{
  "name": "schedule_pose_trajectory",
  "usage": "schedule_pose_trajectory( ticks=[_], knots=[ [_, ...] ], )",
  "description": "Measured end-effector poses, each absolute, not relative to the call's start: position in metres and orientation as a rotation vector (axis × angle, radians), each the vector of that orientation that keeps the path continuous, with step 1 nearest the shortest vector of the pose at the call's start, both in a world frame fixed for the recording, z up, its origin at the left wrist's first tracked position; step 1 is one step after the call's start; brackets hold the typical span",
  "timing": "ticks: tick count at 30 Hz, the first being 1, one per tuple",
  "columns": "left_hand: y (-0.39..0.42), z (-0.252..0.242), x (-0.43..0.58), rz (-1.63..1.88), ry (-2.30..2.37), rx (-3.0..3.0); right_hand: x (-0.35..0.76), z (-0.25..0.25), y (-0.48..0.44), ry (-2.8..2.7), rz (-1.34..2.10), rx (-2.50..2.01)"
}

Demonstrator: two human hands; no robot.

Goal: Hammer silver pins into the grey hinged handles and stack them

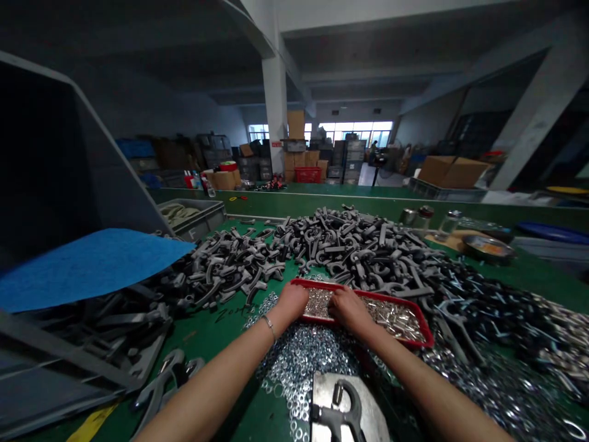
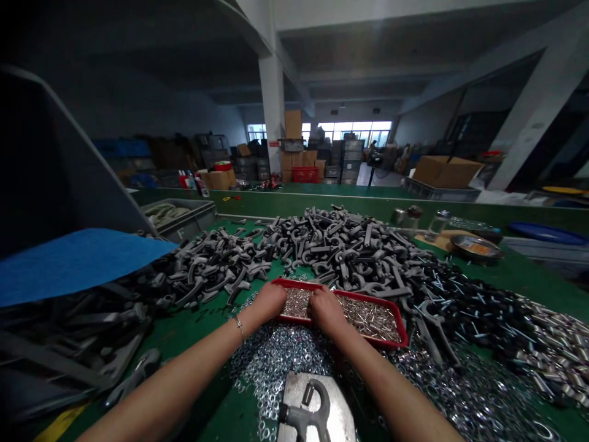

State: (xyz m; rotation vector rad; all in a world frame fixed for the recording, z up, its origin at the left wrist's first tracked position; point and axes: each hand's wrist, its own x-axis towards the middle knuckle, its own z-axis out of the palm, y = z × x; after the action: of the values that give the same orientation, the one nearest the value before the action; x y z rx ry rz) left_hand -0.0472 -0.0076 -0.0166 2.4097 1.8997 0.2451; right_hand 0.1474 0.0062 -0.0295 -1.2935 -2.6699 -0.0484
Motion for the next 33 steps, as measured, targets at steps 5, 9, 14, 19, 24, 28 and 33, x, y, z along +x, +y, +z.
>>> schedule_pose_trajectory(
  ticks=[5, 9, 14, 19, 24, 28, 33],
  knots=[
    [-0.016, -0.031, -0.056, 0.279, 1.945, 2.425, 0.145, -0.042, 0.013, -2.747, -0.110, -1.334],
    [-0.037, -0.023, -0.048, 0.404, 1.927, 2.402, 0.147, -0.043, 0.010, -2.746, -0.124, -1.409],
    [-0.132, -0.027, -0.014, 0.486, 1.585, 2.381, 0.147, -0.044, 0.012, -2.764, -0.067, -1.416],
    [-0.194, -0.056, 0.006, 0.458, 1.507, 2.266, 0.146, -0.041, 0.012, -2.754, -0.027, -1.412],
    [-0.201, -0.065, 0.003, 0.585, 1.600, 2.184, 0.146, -0.030, 0.005, -2.734, 0.032, -1.379],
    [-0.227, -0.062, -0.002, 0.635, 1.480, 2.194, 0.144, -0.032, 0.006, -2.688, 0.142, -1.419],
    [-0.266, -0.060, 0.011, 0.569, 1.226, 2.253, 0.144, -0.041, 0.010, -2.535, 0.312, -1.485]
  ],
)
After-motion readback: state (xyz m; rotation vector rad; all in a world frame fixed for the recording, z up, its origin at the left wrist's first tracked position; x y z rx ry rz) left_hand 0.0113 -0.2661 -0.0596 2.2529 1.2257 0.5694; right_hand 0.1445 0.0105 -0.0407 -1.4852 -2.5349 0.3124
